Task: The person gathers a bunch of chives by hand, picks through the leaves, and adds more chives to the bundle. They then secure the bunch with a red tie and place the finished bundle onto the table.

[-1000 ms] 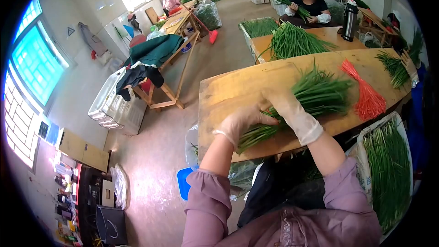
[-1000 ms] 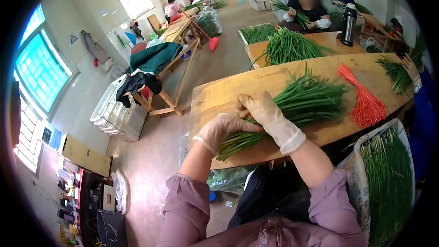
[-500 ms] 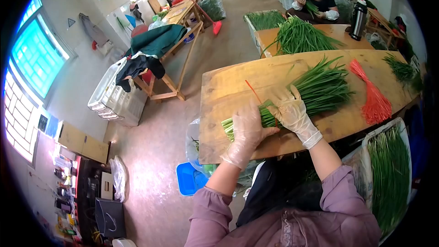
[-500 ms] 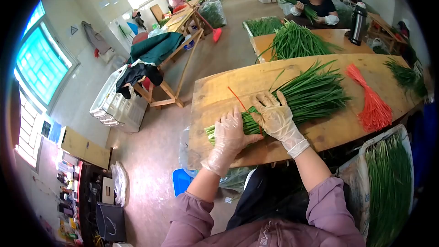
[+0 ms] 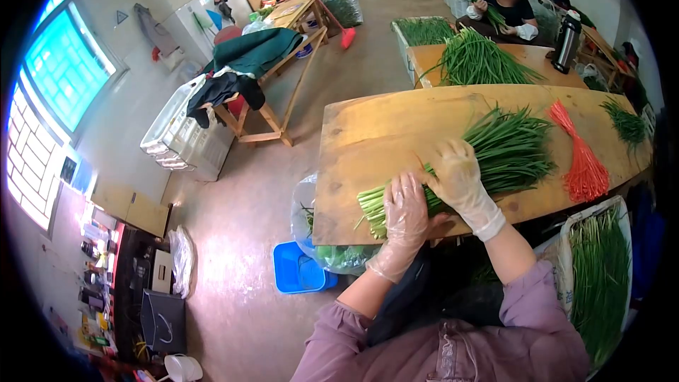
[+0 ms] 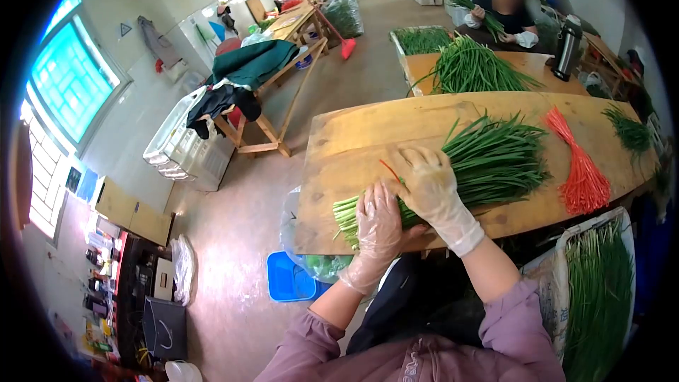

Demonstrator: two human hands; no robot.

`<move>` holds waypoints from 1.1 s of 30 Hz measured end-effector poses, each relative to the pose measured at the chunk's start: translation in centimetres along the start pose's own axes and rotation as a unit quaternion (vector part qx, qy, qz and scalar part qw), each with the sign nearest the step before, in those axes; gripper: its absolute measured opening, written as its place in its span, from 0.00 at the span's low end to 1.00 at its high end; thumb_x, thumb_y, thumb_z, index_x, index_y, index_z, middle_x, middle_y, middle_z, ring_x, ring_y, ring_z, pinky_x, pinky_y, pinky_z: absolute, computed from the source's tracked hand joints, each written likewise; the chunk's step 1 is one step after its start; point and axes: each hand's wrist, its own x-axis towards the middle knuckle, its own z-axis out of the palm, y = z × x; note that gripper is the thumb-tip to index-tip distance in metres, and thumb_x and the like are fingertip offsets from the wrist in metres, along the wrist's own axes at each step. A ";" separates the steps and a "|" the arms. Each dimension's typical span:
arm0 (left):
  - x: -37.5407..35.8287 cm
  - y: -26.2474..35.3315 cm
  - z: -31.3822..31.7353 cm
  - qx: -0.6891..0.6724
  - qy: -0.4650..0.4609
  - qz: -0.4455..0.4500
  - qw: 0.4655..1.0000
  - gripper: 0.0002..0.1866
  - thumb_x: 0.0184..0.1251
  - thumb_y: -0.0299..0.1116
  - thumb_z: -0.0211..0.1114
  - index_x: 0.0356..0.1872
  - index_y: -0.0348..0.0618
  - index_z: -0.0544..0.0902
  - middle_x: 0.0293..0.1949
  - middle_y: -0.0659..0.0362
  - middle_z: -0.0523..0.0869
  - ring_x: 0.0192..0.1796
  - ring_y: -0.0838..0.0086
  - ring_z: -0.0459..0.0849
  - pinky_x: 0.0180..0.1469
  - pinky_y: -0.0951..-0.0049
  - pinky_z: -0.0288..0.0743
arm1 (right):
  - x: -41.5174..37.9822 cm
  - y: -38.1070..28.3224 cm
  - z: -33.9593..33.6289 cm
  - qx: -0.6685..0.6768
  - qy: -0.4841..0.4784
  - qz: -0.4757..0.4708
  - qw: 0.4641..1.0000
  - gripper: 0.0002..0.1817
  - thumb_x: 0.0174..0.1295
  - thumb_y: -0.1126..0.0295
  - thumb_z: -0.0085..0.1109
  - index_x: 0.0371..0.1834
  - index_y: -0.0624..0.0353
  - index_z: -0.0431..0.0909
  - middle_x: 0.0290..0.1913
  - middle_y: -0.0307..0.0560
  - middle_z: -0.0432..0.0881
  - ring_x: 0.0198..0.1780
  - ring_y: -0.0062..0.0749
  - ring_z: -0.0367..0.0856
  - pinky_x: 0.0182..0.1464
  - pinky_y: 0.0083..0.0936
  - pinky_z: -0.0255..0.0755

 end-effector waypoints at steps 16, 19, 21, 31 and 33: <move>1.5 -0.6 -0.9 -0.070 0.024 0.006 0.997 0.39 0.45 0.45 0.67 0.55 0.31 0.64 0.52 0.44 0.71 0.55 0.55 0.70 0.55 0.61 0.63 | -1.9 2.4 4.3 0.431 0.060 0.147 0.888 0.08 0.59 0.71 0.55 0.31 0.66 0.76 0.27 0.40 0.73 0.27 0.21 0.72 0.28 0.19 0.67; 4.2 -1.3 -0.2 -0.334 0.026 -0.066 0.940 0.13 0.52 0.34 0.63 0.39 0.42 0.79 0.39 0.50 0.80 0.42 0.57 0.78 0.41 0.66 0.71 | -2.0 2.7 5.5 0.538 0.107 0.180 0.816 0.08 0.60 0.70 0.53 0.32 0.64 0.76 0.25 0.37 0.74 0.25 0.19 0.70 0.27 0.15 0.64; 5.5 -1.3 -0.2 -0.340 -0.042 -0.084 0.936 0.11 0.52 0.34 0.63 0.36 0.41 0.80 0.37 0.50 0.81 0.41 0.57 0.78 0.41 0.65 0.71 | -2.2 2.6 3.8 0.569 0.041 0.241 0.785 0.08 0.61 0.69 0.53 0.30 0.62 0.77 0.25 0.36 0.74 0.25 0.17 0.70 0.26 0.14 0.62; 4.7 -0.7 -0.1 -0.301 -0.038 -0.079 0.950 0.09 0.48 0.33 0.64 0.29 0.40 0.79 0.35 0.51 0.80 0.40 0.57 0.78 0.39 0.63 0.71 | -1.0 1.1 2.0 0.705 0.000 0.427 0.566 0.13 0.62 0.60 0.51 0.24 0.55 0.74 0.20 0.33 0.75 0.18 0.13 0.68 0.18 0.08 0.57; 4.2 -0.6 1.0 -0.183 -0.048 -0.033 0.981 0.15 0.48 0.36 0.63 0.33 0.35 0.76 0.38 0.49 0.78 0.45 0.56 0.75 0.45 0.62 0.69 | -1.3 1.5 3.3 0.706 -0.006 0.417 0.572 0.14 0.62 0.60 0.51 0.24 0.56 0.74 0.17 0.33 0.73 0.17 0.13 0.66 0.17 0.08 0.54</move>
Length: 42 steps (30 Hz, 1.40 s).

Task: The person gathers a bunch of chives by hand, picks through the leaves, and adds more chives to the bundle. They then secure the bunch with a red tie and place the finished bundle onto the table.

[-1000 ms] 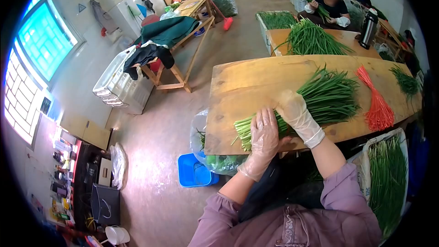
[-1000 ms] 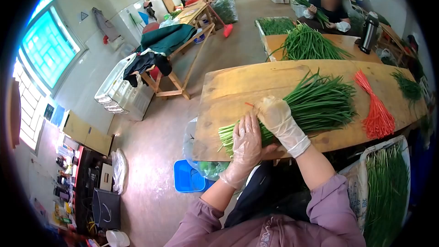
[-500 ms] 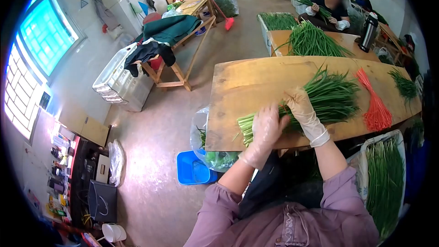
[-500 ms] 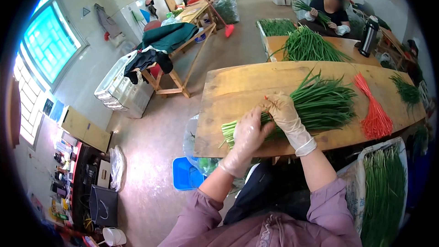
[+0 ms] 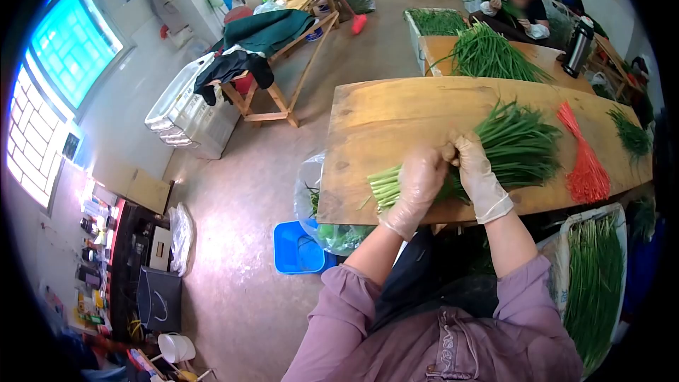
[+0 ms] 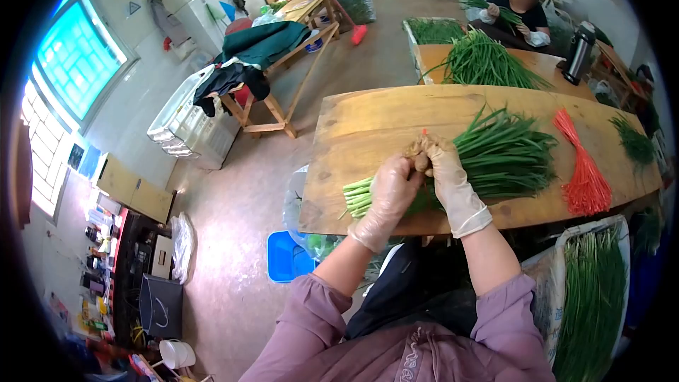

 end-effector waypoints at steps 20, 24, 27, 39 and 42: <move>-0.3 -1.4 0.8 0.096 -0.082 0.066 0.990 0.26 0.37 0.37 0.67 0.41 0.38 0.71 0.35 0.52 0.77 0.42 0.62 0.77 0.44 0.67 0.69 | -6.7 1.1 1.2 -0.108 -0.061 -0.071 0.990 0.11 0.61 0.65 0.53 0.25 0.60 0.75 0.22 0.37 0.74 0.17 0.13 0.61 0.20 0.12 0.55; -1.9 -1.3 -2.0 0.065 -0.045 0.124 0.989 0.46 0.37 0.48 0.71 0.58 0.33 0.62 0.45 0.49 0.73 0.47 0.60 0.74 0.50 0.63 0.67 | -5.2 -5.2 -0.1 -0.608 -0.181 -0.285 0.719 0.40 0.39 0.49 0.68 0.57 0.53 0.64 0.47 0.49 0.72 0.50 0.43 0.69 0.55 0.37 0.60; -4.2 -4.4 -4.9 0.082 -0.078 0.067 0.991 0.45 0.39 0.50 0.71 0.58 0.37 0.62 0.46 0.48 0.74 0.47 0.57 0.75 0.50 0.63 0.68 | -3.1 -6.1 -0.1 -0.793 -0.210 -0.278 0.499 0.56 0.28 0.47 0.72 0.65 0.50 0.54 0.51 0.50 0.70 0.54 0.49 0.67 0.59 0.41 0.55; -6.7 -12.1 -4.1 -0.459 -0.030 -0.147 0.876 0.22 0.50 0.23 0.66 0.50 0.35 0.75 0.40 0.58 0.81 0.43 0.75 0.78 0.49 0.77 0.71 | -1.3 -5.7 -0.9 -0.769 -0.292 -0.237 0.516 0.60 0.21 0.57 0.74 0.67 0.50 0.52 0.40 0.48 0.73 0.41 0.42 0.74 0.46 0.35 0.66; -5.8 -11.4 -6.2 -0.621 -0.036 -0.153 0.768 0.18 0.52 0.19 0.62 0.47 0.37 0.76 0.38 0.57 0.82 0.40 0.74 0.80 0.44 0.78 0.74 | -2.6 -6.4 -0.6 -0.750 -0.249 -0.261 0.555 0.55 0.21 0.62 0.74 0.64 0.51 0.58 0.41 0.48 0.73 0.42 0.44 0.73 0.45 0.35 0.66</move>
